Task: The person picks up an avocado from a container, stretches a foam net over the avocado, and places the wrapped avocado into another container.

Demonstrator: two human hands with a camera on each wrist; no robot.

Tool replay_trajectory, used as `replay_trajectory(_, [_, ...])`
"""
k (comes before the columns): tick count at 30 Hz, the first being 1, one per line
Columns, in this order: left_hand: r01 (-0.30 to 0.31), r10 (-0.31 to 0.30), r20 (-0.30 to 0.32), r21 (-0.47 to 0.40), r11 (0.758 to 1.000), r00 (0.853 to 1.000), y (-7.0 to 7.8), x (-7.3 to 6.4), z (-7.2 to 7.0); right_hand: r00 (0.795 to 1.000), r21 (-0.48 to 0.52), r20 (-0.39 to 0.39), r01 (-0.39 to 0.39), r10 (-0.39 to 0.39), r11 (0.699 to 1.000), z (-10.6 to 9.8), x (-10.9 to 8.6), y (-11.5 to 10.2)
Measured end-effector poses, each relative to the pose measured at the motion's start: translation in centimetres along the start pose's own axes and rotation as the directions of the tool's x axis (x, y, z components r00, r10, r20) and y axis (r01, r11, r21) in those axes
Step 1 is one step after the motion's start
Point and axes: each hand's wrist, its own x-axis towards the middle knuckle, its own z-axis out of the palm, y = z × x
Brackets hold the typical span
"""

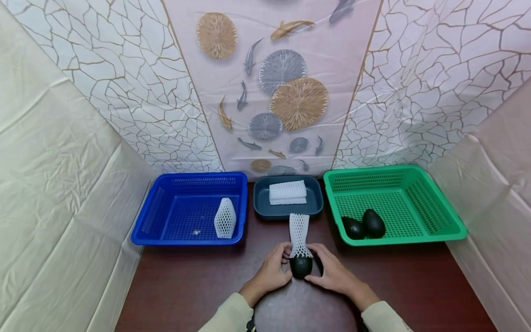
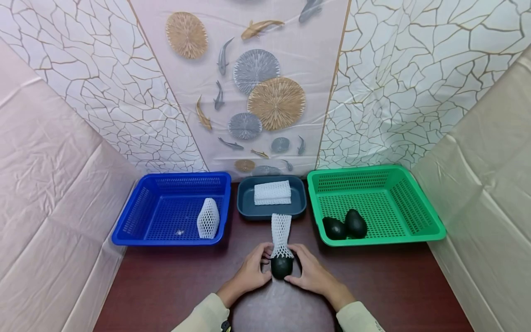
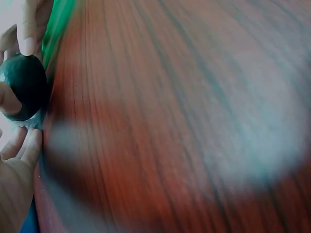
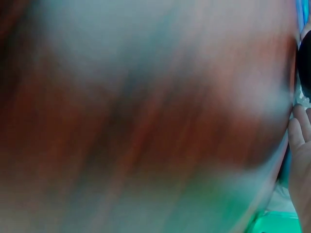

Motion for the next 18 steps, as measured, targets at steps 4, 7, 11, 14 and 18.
replay_trajectory(4, [-0.011, 0.012, 0.035, -0.016, 1.000, 0.999, 0.27, -0.24, -0.34, 0.999, 0.013, -0.022, -0.023, 0.023, 1.000, 0.16, -0.09, 0.17])
replay_trajectory(7, [-0.020, 0.021, 0.045, -0.010, 1.000, 0.999, 0.30, -0.43, -0.55, 0.998, 0.022, -0.060, -0.003, 0.004, 1.000, 0.23, -0.01, 0.25])
replay_trajectory(11, [-0.013, 0.013, 0.037, -0.001, 1.000, 0.999, 0.23, -0.51, -0.55, 0.994, 0.026, -0.109, 0.031, -0.028, 0.999, 0.38, 0.02, 0.40])
replay_trajectory(14, [-0.008, 0.008, 0.017, -0.006, 1.000, 1.000, 0.16, -0.50, -0.48, 0.991, 0.042, -0.130, 0.034, -0.029, 0.999, 0.47, 0.03, 0.43])
replay_trajectory(18, [-0.008, 0.008, -0.015, -0.012, 1.000, 1.000, -0.02, -0.57, -0.40, 0.989, 0.087, -0.150, 0.023, -0.010, 0.996, 0.60, 0.10, 0.30])
